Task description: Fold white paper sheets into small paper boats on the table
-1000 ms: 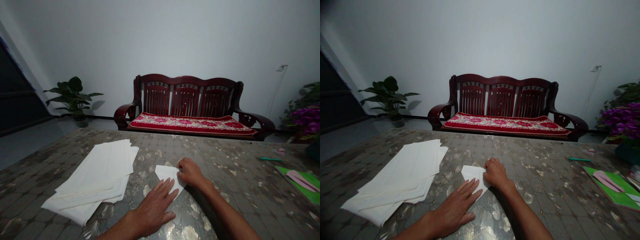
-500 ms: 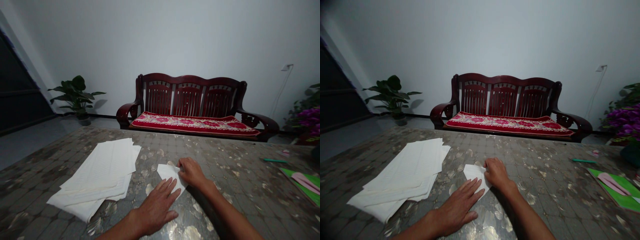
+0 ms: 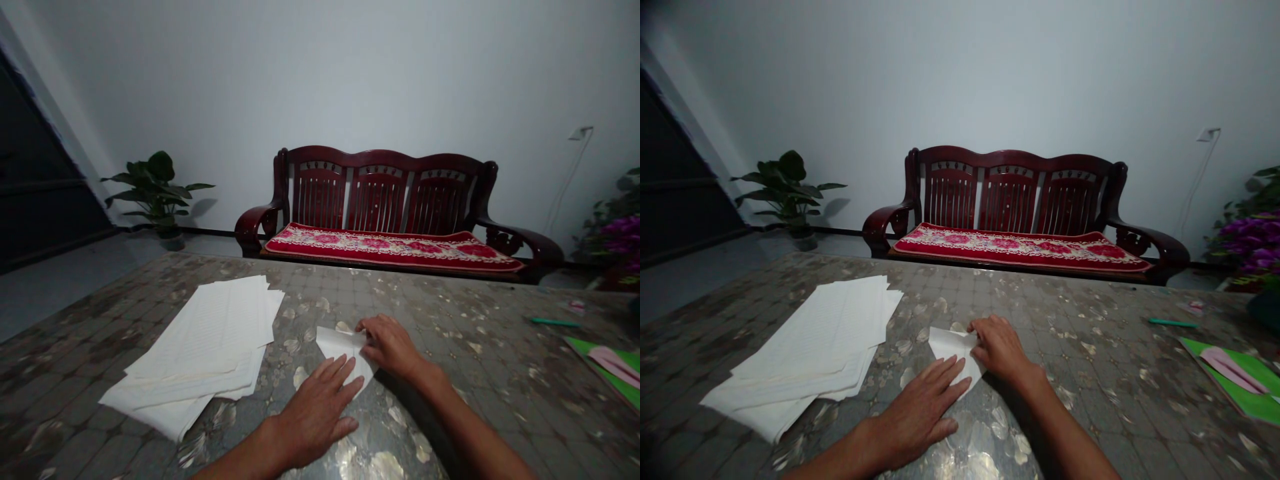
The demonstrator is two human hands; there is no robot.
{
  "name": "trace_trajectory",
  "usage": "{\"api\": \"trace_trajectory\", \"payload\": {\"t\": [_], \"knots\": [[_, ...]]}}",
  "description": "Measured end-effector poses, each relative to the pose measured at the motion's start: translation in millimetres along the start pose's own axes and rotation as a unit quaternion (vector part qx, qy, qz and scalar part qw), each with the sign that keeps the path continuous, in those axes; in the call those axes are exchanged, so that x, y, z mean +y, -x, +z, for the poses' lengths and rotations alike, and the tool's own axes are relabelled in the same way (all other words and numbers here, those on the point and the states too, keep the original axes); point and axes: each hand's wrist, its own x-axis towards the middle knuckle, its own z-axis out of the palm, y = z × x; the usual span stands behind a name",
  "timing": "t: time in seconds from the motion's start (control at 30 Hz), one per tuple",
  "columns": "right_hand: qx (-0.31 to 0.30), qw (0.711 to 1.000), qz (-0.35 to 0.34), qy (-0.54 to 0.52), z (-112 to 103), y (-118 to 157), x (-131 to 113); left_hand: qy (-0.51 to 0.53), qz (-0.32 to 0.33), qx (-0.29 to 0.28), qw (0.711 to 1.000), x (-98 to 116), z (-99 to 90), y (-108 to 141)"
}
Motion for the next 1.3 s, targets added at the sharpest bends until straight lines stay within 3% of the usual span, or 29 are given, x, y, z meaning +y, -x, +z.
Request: {"api": "trace_trajectory", "payload": {"t": [0.13, 0.27, 0.5, 0.57, 0.7, 0.8, 0.9, 1.1, 1.3], "knots": [[-0.101, 0.991, 0.082, -0.026, -11, -4, 15, 0.002, 0.002, 0.013, 1.0, -2, 3.0, 0], [-0.128, 0.982, 0.123, -0.059, -9, -1, 27, -0.003, 0.004, 0.023, 1.0, -3, 0.4, -1], [-0.052, 0.992, 0.051, -0.099, 11, 15, 38, 0.045, 0.025, 0.144, 0.988, -27, -0.5, -19], [-0.045, 0.992, 0.038, -0.108, 14, 18, 40, 0.041, 0.02, 0.152, 0.987, -33, -1.6, -25], [-0.036, 0.992, 0.02, -0.117, 15, 22, 40, -0.044, 0.009, 0.147, 0.988, -37, -13.8, -32], [-0.03, 0.993, 0.008, -0.11, 15, 24, 38, -0.118, -0.008, 0.185, 0.976, -39, -27.0, -34], [-0.016, 0.996, 0.006, -0.092, 17, 27, 38, -0.127, -0.035, 0.199, 0.971, -47, -34.2, -35], [0.027, 0.998, -0.027, -0.044, 25, 32, 39, -0.082, -0.017, 0.217, 0.973, -66, -20.6, -33], [0.065, 0.995, -0.067, 0.034, 30, 36, 37, -0.121, -0.001, 0.237, 0.964, -72, -8.1, -30]]}}
